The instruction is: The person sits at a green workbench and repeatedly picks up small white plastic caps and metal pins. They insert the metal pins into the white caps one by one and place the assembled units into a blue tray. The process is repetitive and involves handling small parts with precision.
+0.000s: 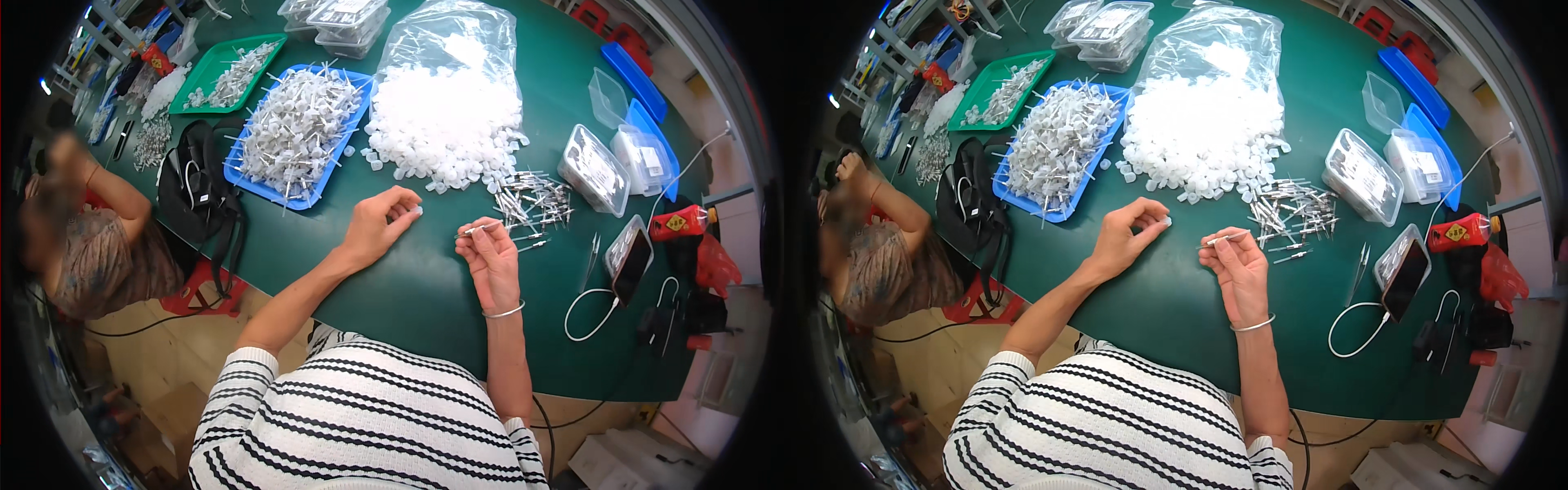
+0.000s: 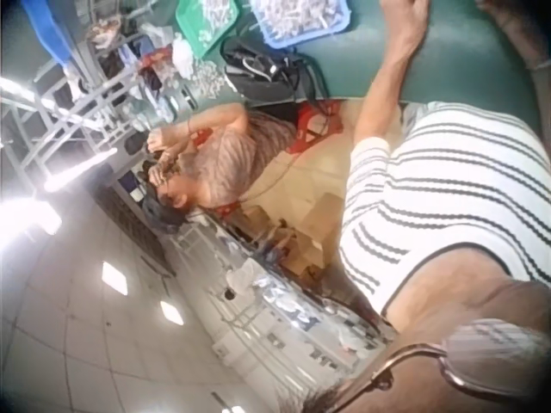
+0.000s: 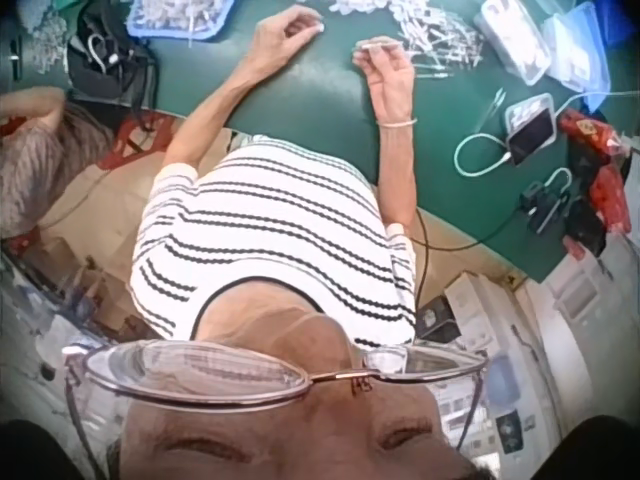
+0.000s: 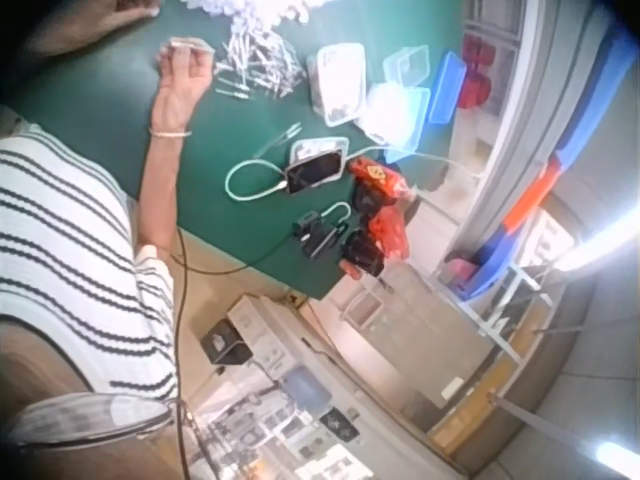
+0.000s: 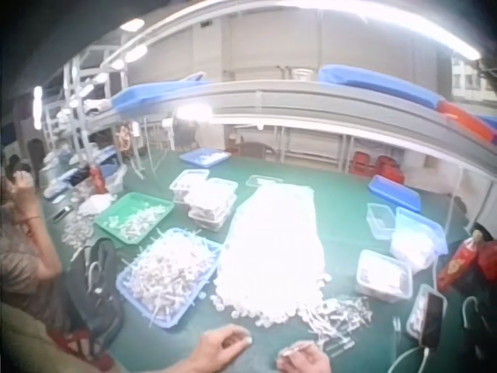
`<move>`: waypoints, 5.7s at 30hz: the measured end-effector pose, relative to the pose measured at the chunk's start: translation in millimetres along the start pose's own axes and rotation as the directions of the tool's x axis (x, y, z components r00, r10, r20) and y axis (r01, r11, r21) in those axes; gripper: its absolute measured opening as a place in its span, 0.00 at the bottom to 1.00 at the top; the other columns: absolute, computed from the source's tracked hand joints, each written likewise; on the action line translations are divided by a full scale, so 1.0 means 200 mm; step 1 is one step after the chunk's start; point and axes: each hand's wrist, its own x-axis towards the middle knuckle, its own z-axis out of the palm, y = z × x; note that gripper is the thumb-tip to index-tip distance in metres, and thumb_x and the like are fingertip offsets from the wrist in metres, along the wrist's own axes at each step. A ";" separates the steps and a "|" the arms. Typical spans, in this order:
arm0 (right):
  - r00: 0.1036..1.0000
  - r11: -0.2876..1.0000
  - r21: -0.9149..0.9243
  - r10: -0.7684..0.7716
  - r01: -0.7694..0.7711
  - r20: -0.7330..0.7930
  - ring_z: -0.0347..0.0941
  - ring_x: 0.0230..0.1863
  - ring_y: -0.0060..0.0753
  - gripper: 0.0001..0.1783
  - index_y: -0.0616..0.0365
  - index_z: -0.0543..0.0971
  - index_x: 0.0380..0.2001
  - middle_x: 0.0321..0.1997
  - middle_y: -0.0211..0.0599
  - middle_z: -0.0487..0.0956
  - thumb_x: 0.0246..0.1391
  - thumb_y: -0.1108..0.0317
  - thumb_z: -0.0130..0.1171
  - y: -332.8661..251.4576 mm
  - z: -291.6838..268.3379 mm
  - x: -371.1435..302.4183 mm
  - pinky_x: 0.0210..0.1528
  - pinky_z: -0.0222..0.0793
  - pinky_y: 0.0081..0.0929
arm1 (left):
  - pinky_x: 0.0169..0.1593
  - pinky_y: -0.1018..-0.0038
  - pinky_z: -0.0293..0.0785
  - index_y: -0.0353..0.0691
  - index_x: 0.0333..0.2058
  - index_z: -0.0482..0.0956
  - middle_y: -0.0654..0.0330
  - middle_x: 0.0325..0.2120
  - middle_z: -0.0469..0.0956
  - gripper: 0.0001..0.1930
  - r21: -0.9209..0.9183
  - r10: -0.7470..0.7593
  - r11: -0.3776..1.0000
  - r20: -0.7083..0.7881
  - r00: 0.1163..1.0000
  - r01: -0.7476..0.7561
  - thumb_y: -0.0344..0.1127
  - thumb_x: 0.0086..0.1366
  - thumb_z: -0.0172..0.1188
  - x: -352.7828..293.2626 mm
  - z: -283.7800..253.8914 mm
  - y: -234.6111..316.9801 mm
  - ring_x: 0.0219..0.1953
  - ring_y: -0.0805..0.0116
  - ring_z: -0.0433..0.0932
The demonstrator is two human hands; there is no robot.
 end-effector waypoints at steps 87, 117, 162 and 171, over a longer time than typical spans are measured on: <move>0.848 0.736 -0.540 -0.525 0.407 -0.077 0.73 0.30 0.16 0.07 0.64 0.73 0.34 0.31 0.31 0.77 0.53 0.75 0.60 0.09 0.07 -0.02 0.30 0.68 0.12 | 0.28 0.86 0.72 0.36 0.44 0.74 0.63 0.30 0.76 0.12 -0.730 -0.276 0.360 0.512 0.814 0.581 0.35 0.66 0.53 0.00 0.18 0.09 0.29 0.79 0.75; 0.790 0.558 -0.690 -0.612 0.460 0.031 0.76 0.29 0.24 0.05 0.62 0.76 0.30 0.29 0.32 0.78 0.49 0.77 0.62 0.05 0.09 -0.03 0.32 0.72 0.20 | 0.28 0.86 0.71 0.37 0.45 0.73 0.65 0.30 0.76 0.12 -0.742 -0.250 0.337 0.523 0.815 0.580 0.37 0.66 0.53 0.00 0.18 0.08 0.28 0.81 0.73; 0.782 0.556 -0.693 -0.623 0.459 0.018 0.75 0.28 0.23 0.05 0.62 0.76 0.30 0.29 0.33 0.78 0.49 0.76 0.63 0.05 0.08 -0.03 0.32 0.72 0.19 | 0.30 0.85 0.74 0.36 0.44 0.74 0.62 0.32 0.77 0.11 -0.755 -0.271 0.341 0.491 0.828 0.560 0.34 0.66 0.54 -0.01 0.18 0.09 0.32 0.78 0.76; 0.770 0.523 -0.714 -0.638 0.465 0.034 0.74 0.27 0.24 0.05 0.62 0.76 0.29 0.29 0.33 0.77 0.48 0.77 0.63 0.05 0.08 -0.03 0.30 0.71 0.20 | 0.31 0.84 0.73 0.36 0.44 0.74 0.63 0.34 0.77 0.11 -0.756 -0.265 0.355 0.483 0.835 0.550 0.33 0.65 0.54 -0.01 0.18 0.09 0.33 0.78 0.76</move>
